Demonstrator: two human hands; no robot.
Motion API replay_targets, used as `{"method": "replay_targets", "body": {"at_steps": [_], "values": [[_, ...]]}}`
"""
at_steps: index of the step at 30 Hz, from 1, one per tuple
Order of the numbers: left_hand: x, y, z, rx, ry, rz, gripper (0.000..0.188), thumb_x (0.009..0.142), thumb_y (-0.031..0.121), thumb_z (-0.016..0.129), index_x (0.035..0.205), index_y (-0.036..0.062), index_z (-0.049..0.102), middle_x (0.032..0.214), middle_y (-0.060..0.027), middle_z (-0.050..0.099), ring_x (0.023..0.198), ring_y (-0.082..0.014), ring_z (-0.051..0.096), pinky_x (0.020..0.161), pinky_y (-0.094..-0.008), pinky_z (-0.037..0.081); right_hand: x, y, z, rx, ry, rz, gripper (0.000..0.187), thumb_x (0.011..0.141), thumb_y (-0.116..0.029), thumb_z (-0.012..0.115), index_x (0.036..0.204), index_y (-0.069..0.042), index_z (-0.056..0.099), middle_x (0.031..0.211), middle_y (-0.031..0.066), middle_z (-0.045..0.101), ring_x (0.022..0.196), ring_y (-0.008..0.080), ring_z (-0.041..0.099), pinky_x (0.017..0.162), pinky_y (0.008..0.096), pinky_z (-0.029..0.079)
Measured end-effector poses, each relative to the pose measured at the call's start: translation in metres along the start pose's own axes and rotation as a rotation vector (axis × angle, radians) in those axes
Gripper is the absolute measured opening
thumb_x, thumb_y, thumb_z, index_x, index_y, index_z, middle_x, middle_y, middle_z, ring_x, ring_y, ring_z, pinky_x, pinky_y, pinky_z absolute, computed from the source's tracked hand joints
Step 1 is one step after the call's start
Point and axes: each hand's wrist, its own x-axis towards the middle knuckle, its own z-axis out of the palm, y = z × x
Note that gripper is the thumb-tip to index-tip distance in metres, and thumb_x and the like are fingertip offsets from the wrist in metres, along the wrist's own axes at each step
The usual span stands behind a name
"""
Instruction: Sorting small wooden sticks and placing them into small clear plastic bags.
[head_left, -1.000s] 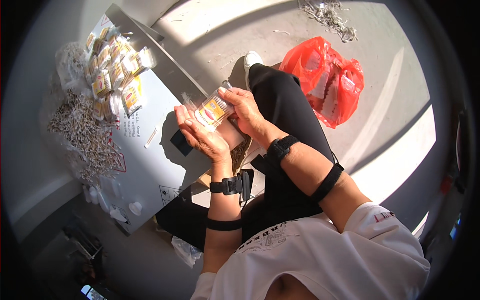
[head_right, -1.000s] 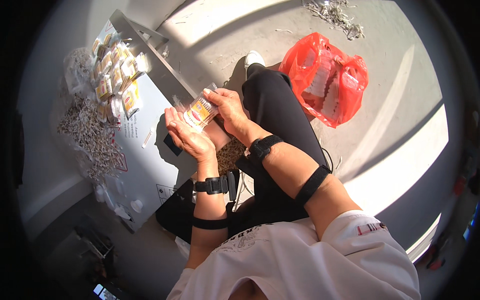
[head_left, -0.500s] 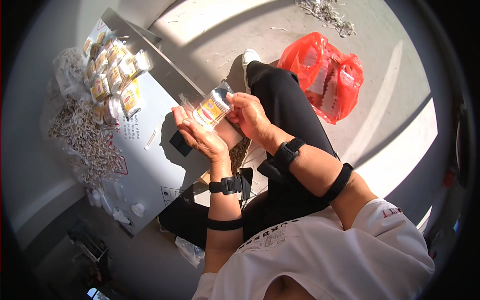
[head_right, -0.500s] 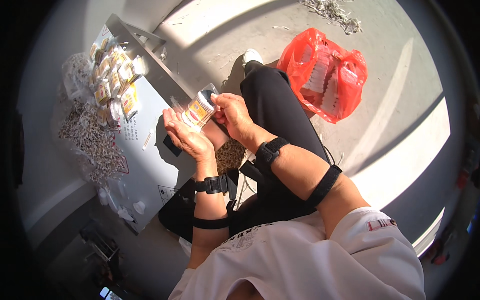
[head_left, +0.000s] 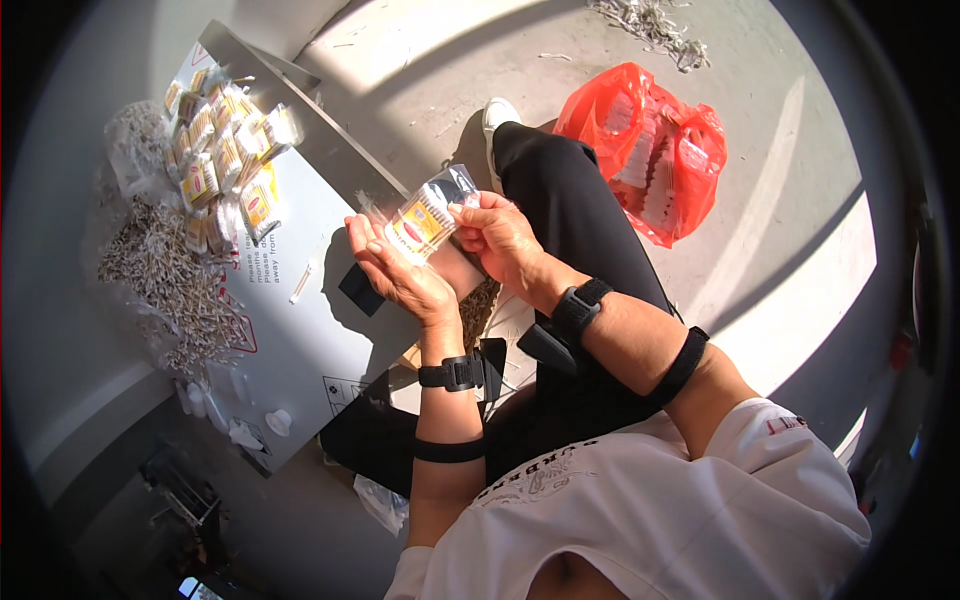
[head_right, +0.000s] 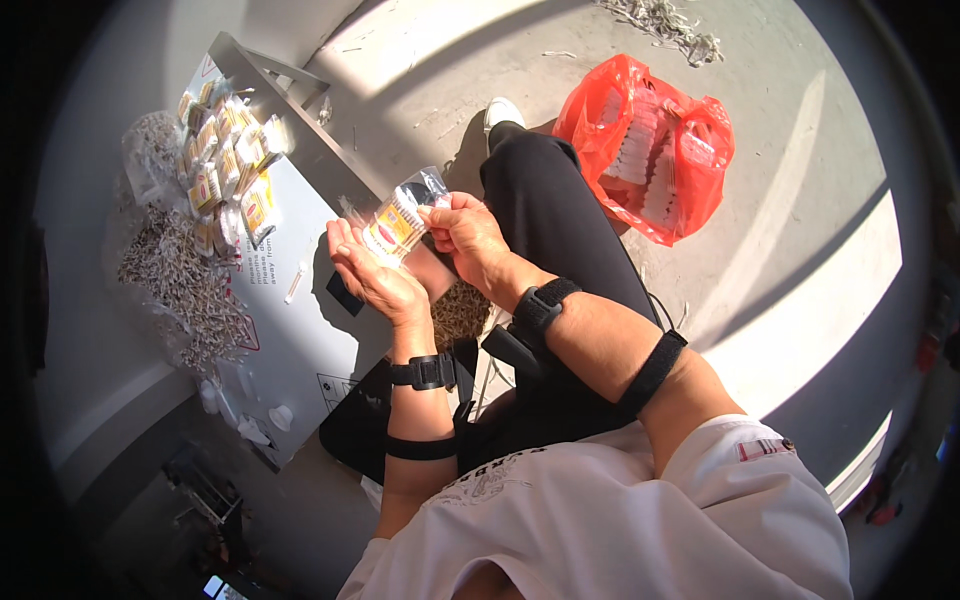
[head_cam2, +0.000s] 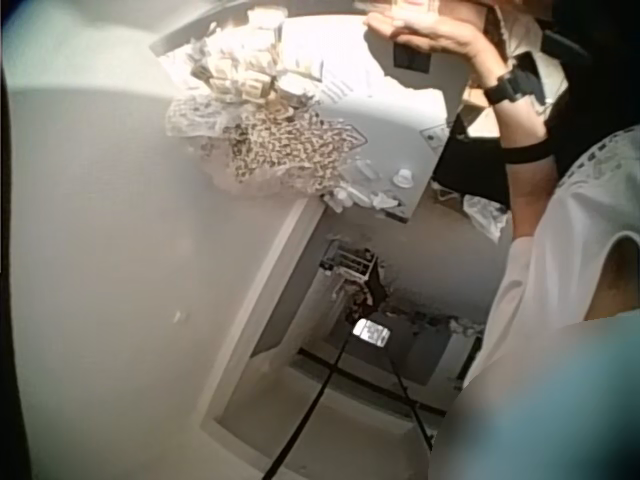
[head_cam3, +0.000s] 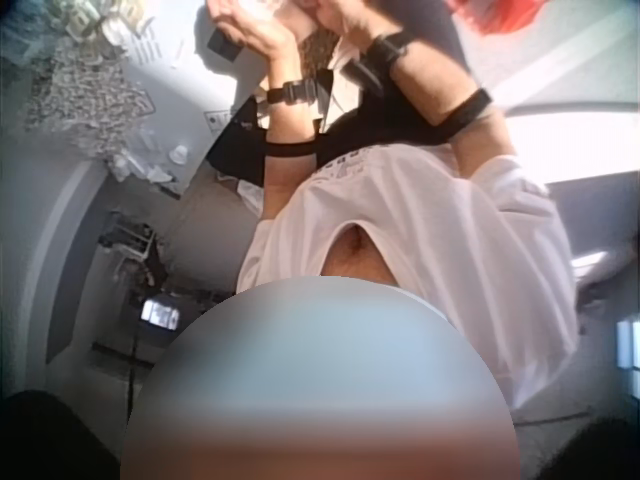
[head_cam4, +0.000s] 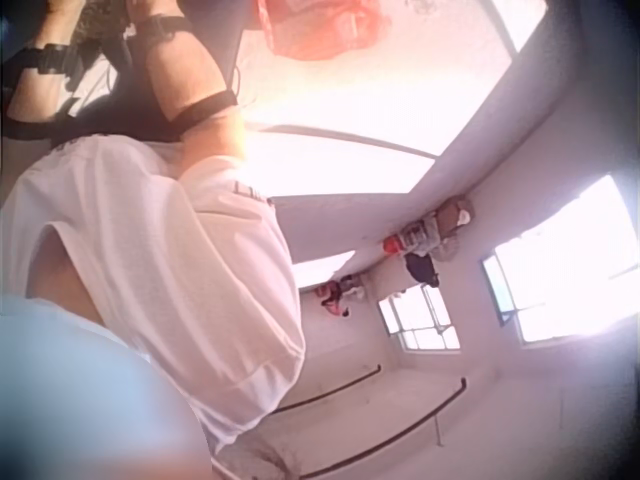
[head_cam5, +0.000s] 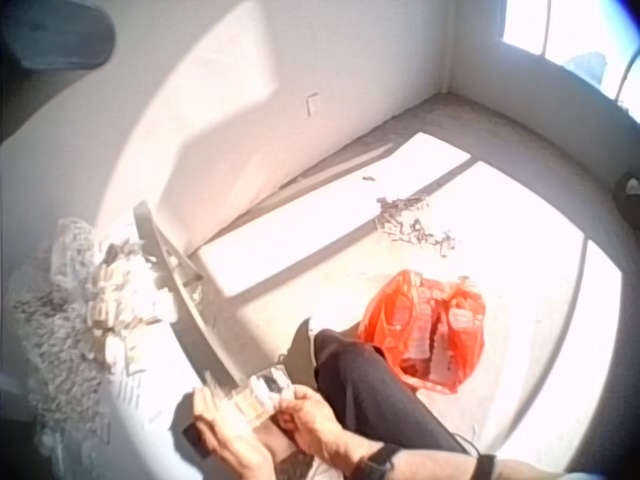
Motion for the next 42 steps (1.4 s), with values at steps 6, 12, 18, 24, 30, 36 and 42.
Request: {"method": "replay_targets", "body": {"at_steps": [6, 12, 18, 24, 30, 36, 42], "values": [[0.001, 0.002, -0.001, -0.029, 0.009, -0.011, 0.058, 0.105, 0.035, 0.037, 0.143, -0.0068, 0.028, 0.152, -0.0235, 0.027, 0.141, -0.0320, 0.028, 0.117, -0.0448, 0.022, -0.006, -0.006, 0.004, -0.021, 0.000, 0.015, 0.011, 0.084, 0.002, 0.057, 0.076, -0.005, 0.054, 0.065, -0.0002, 0.047, 0.056, 0.0090, 0.039, 0.049, 0.0241, 0.029], [0.001, 0.008, 0.004, -0.027, 0.046, 0.003, 0.066, 0.102, 0.041, 0.040, 0.139, -0.0125, 0.029, 0.146, -0.0284, 0.033, 0.138, -0.0360, 0.032, 0.117, -0.0453, 0.024, -0.004, -0.008, 0.002, 0.026, -0.031, 0.035, 0.012, 0.079, 0.004, 0.054, 0.072, -0.005, 0.052, 0.064, 0.0004, 0.047, 0.056, 0.0096, 0.040, 0.049, 0.0243, 0.029], [0.000, 0.011, 0.007, -0.012, 0.050, -0.023, 0.068, 0.102, 0.042, 0.041, 0.139, -0.0131, 0.030, 0.145, -0.0278, 0.033, 0.138, -0.0358, 0.032, 0.117, -0.0453, 0.024, -0.005, -0.010, 0.007, -0.065, 0.016, 0.000, 0.013, 0.077, 0.004, 0.058, 0.071, -0.006, 0.052, 0.065, 0.0016, 0.050, 0.054, 0.0087, 0.041, 0.048, 0.0237, 0.029], [0.002, 0.003, 0.000, -0.016, 0.036, 0.010, 0.055, 0.105, 0.034, 0.037, 0.141, -0.0076, 0.031, 0.149, -0.0231, 0.031, 0.140, -0.0324, 0.031, 0.117, -0.0446, 0.024, -0.005, -0.006, 0.002, -0.044, -0.017, -0.009, 0.010, 0.079, 0.004, 0.056, 0.074, -0.004, 0.055, 0.067, 0.0025, 0.052, 0.056, 0.0091, 0.042, 0.049, 0.0239, 0.030], [0.000, 0.009, 0.007, -0.014, 0.055, -0.009, 0.070, 0.101, 0.044, 0.042, 0.140, -0.0127, 0.029, 0.147, -0.0275, 0.031, 0.139, -0.0355, 0.031, 0.117, -0.0447, 0.023, -0.008, -0.007, -0.006, 0.038, -0.031, -0.010, 0.007, 0.078, 0.005, 0.056, 0.077, -0.002, 0.057, 0.070, 0.0047, 0.055, 0.059, 0.0117, 0.046, 0.051, 0.0244, 0.032], [0.003, 0.002, 0.000, -0.033, 0.041, -0.003, 0.055, 0.105, 0.034, 0.037, 0.141, -0.0070, 0.031, 0.150, -0.0233, 0.030, 0.140, -0.0320, 0.031, 0.117, -0.0441, 0.024, -0.015, -0.008, 0.003, -0.126, 0.025, -0.020, 0.006, 0.078, 0.002, 0.058, 0.082, -0.002, 0.059, 0.071, 0.0038, 0.053, 0.061, 0.0114, 0.044, 0.054, 0.0256, 0.033], [0.002, 0.004, 0.001, 0.001, 0.069, -0.001, 0.067, 0.102, 0.044, 0.040, 0.139, -0.0114, 0.031, 0.146, -0.0268, 0.034, 0.138, -0.0337, 0.033, 0.116, -0.0438, 0.024, -0.008, -0.013, 0.010, -0.312, 0.040, -0.064, 0.017, 0.083, -0.014, 0.074, 0.086, -0.003, 0.062, 0.074, 0.0021, 0.061, 0.060, 0.0078, 0.050, 0.053, 0.0223, 0.039]]}}
